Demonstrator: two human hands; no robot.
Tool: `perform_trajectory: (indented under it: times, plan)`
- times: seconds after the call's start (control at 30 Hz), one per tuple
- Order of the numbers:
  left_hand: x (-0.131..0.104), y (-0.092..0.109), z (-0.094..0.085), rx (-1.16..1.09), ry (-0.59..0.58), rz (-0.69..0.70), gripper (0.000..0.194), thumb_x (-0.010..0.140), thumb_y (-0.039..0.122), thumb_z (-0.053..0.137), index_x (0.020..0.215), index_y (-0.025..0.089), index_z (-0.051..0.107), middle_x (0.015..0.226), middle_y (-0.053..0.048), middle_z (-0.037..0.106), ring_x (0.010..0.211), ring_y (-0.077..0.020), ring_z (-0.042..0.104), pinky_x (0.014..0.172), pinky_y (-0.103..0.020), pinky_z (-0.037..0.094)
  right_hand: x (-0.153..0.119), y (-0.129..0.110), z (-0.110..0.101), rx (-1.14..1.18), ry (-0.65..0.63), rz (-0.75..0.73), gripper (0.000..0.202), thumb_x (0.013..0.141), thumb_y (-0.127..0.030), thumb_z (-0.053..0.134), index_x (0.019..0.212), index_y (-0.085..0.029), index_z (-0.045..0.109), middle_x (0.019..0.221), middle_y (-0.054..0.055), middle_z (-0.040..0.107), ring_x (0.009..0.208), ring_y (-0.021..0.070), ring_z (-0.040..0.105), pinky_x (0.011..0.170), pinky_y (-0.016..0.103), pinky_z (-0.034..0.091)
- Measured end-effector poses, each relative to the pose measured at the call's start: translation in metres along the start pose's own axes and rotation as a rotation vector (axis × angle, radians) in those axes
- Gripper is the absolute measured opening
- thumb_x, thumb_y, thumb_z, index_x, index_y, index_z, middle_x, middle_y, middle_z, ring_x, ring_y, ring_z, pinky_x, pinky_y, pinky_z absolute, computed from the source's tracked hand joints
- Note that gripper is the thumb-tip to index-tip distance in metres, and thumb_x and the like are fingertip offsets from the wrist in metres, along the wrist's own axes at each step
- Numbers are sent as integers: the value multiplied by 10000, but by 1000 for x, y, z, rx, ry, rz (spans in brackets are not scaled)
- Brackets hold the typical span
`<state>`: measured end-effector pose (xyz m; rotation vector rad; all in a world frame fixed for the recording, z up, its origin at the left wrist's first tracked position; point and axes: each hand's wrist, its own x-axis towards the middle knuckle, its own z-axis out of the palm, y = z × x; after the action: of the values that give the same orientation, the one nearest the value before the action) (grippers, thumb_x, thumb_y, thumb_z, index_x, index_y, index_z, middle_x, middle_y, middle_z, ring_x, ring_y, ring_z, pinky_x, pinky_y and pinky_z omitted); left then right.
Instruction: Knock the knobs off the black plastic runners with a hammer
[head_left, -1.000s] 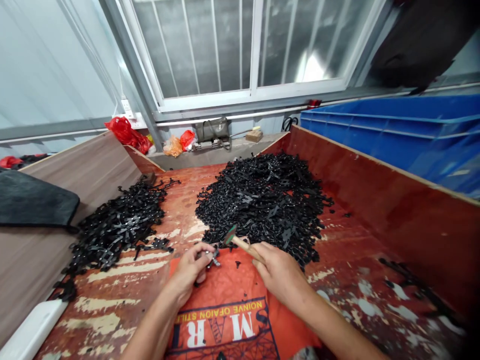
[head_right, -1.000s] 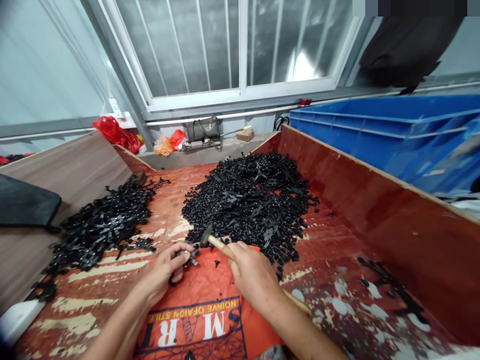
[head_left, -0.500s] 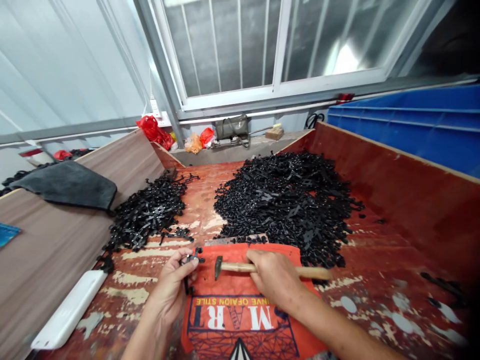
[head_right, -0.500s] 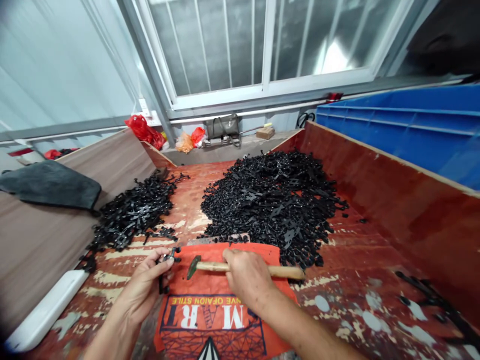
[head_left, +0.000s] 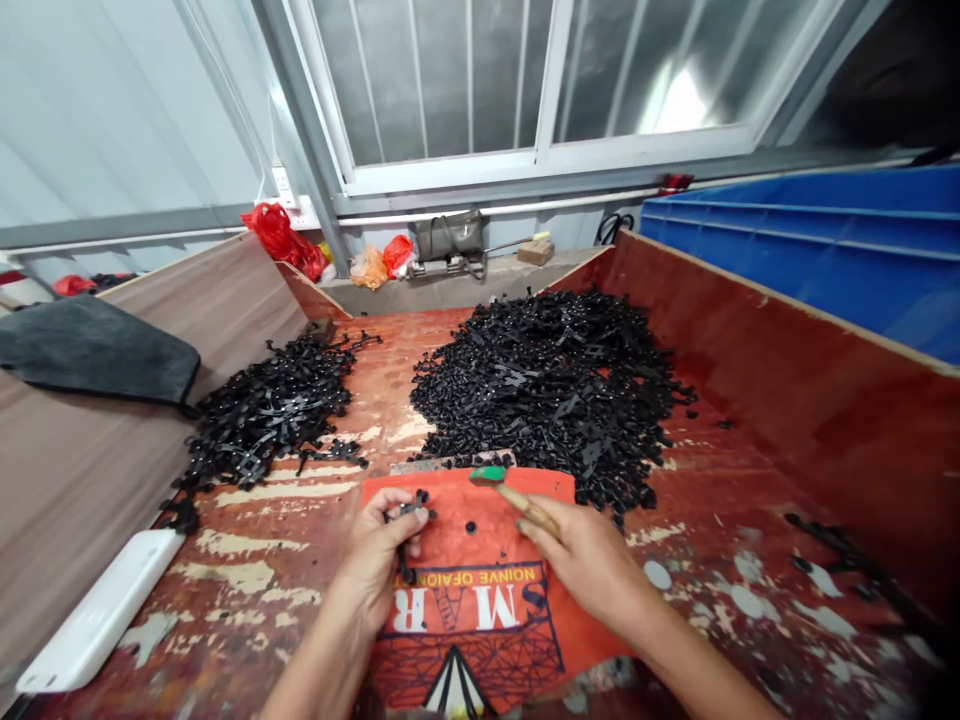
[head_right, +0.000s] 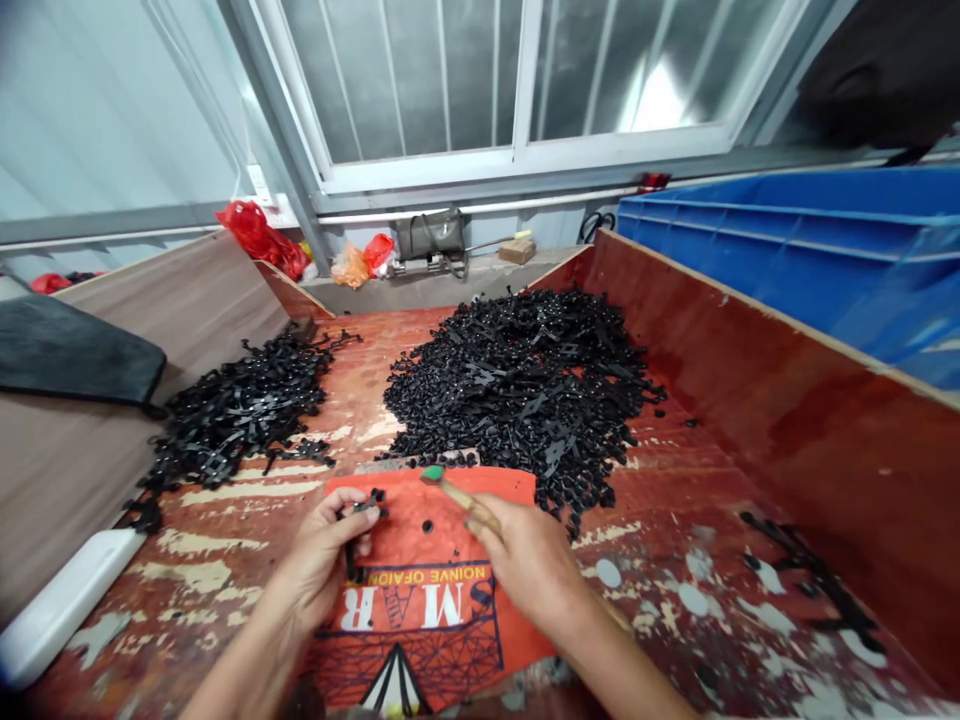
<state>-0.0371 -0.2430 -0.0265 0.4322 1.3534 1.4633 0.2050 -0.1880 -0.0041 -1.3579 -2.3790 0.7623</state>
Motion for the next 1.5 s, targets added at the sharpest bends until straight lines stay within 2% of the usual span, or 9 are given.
perform_trajectory:
  times: [0.13,0.3,0.53,0.7,0.8,1.0,1.17,1.4,1.5]
  plan:
    - [0,-16,18,76,-80,-36,368,589,237,827,824,187,548,508,103,536,378,-55,478,402,-161,377,-30,21,-4,106,-17,29,308,961,-289,465,1184,-297,678,1034,9,768,863,211,718,734,284,530]
    - [1,-21,30,112,-86,-65,415,550,283,842,823,186,544,522,96,545,396,-67,507,410,-172,420,-48,28,5,158,-45,37,518,982,-212,391,1442,-446,436,1251,-42,698,1069,204,689,867,331,538]
    - [7,-32,33,259,-48,-33,437,568,374,827,816,193,516,511,69,582,374,-90,527,380,-195,461,-47,30,8,65,-26,67,475,973,-232,418,1409,-396,513,1142,6,747,1004,239,718,857,372,567]
    - [9,-37,33,295,-61,4,444,586,417,807,811,206,487,490,80,559,338,-92,494,313,-184,412,-46,25,4,58,-17,4,504,993,-221,390,1452,-421,438,1263,-14,691,1028,225,713,841,359,583]
    - [5,-35,33,317,-81,19,423,619,419,783,827,211,479,499,92,547,344,-91,495,315,-184,413,-42,13,1,101,14,-77,535,1009,-212,370,1487,-452,349,1376,-53,607,1128,199,667,907,357,567]
    - [2,-32,32,362,-99,34,383,671,464,737,842,200,520,498,71,569,358,-99,527,353,-182,427,-32,-6,-6,162,91,-190,539,1009,-183,365,1511,-376,341,1397,-34,592,1190,181,626,1052,369,490]
    - [3,-28,34,377,-92,57,363,638,429,759,817,195,547,497,82,538,347,-98,504,332,-195,433,-30,-4,-16,60,125,-185,522,996,-203,384,1492,-364,391,1326,-12,650,1111,204,674,1016,393,522]
    - [2,-28,35,413,-88,78,318,664,405,735,804,204,531,508,84,528,360,-100,504,338,-198,440,-34,2,-18,53,49,-154,539,1011,-193,365,1490,-440,354,1379,-64,603,1143,181,656,1012,370,524]
    - [2,-30,32,420,-94,87,299,689,399,708,829,202,532,535,82,537,371,-99,518,346,-199,453,-40,1,-11,68,113,-196,545,1013,-184,347,1511,-406,332,1371,-31,614,1131,181,661,997,343,530]
